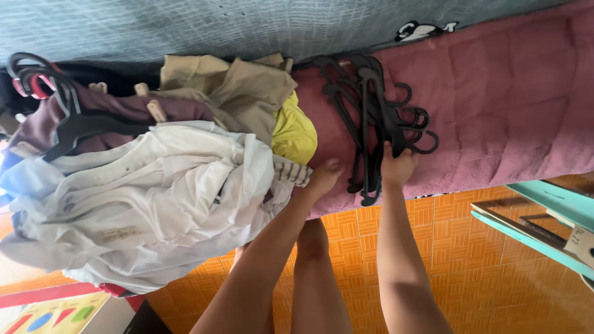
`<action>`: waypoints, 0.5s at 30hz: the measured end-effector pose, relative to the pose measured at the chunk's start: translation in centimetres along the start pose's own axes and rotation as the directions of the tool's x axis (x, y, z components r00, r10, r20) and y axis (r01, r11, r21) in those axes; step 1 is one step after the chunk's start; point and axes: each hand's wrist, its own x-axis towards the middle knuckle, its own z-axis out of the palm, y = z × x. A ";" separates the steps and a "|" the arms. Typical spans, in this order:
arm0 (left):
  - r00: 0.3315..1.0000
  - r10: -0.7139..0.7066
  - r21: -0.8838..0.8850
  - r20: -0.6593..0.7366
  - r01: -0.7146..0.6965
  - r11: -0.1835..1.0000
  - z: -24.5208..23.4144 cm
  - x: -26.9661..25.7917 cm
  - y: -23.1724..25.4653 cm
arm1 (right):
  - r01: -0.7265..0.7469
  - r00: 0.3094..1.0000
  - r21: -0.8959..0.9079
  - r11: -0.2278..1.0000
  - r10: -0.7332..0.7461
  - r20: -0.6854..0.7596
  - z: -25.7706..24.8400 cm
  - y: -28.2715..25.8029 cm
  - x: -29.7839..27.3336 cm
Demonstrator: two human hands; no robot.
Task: Hanging several items of clothing from a pile onto plastic hangers.
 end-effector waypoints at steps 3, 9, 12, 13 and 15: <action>0.999 -0.032 0.142 -0.008 0.033 0.989 -2.8 -4.2 -0.8 | 0.082 0.994 -0.093 0.992 -0.074 0.079 -2.4 -1.6 0.5; 0.994 -0.108 0.287 0.017 0.098 0.953 -11.1 -20.9 8.2 | 0.264 0.914 -0.390 0.882 -0.100 0.393 -1.6 2.4 3.5; 0.974 0.139 0.074 -0.181 -0.127 0.989 -14.9 -28.2 14.0 | 0.254 0.936 -0.393 0.884 -0.123 0.330 -3.3 -0.6 2.4; 0.966 0.151 0.067 -0.211 -0.140 0.988 -16.8 -29.8 15.8 | 0.282 0.931 -0.379 0.881 -0.156 0.329 -3.7 -3.9 1.1; 0.875 0.242 0.088 -0.418 -0.227 0.970 -20.5 -33.3 19.0 | 0.329 0.931 0.033 0.944 -0.330 0.154 -4.5 -10.6 -1.2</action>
